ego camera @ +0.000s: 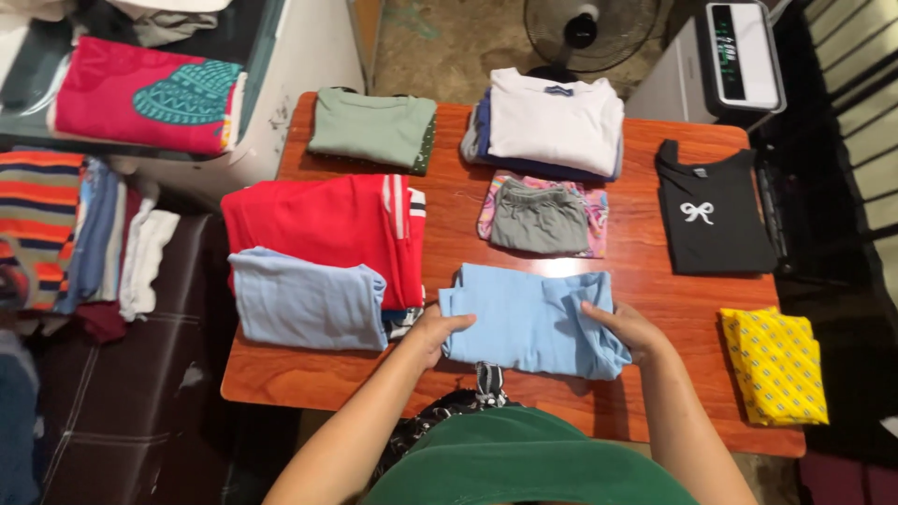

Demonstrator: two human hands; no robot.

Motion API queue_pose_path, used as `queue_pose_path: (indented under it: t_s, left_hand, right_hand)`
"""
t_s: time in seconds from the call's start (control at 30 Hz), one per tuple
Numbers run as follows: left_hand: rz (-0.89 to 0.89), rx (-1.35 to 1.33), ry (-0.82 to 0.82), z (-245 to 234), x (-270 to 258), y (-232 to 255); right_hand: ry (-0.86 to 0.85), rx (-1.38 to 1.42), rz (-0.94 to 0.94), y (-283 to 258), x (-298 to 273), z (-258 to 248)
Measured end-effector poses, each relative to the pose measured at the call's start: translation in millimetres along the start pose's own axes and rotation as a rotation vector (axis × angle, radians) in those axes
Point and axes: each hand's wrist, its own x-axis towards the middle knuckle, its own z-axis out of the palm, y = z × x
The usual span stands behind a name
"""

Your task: The person folds various clothing items on a wooden table and places them into drawers. They handle shirts, shorts, and other garments, folding them neatly and organizing them into a white drawer unit with teddy bear stickers.

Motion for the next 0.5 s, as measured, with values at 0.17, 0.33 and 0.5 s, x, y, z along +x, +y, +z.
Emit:
queue_pose_path:
  t_s: [0.17, 0.33, 0.5]
  left_hand:
    - [0.056, 0.144, -0.015, 5.7, -5.7, -0.9]
    - [0.128, 0.414, 0.094, 12.7, -19.3, -2.8]
    - [0.347, 0.784, 0.134, 17.6, -31.6, 15.6]
  right_hand:
    - [0.151, -0.312, -0.154, 0.4, 10.2, 19.8]
    - [0.179, -0.194, -0.049, 3.1, 22.2, 17.8]
    - [0.068, -0.071, -0.026, -2.3, 30.0, 8.3]
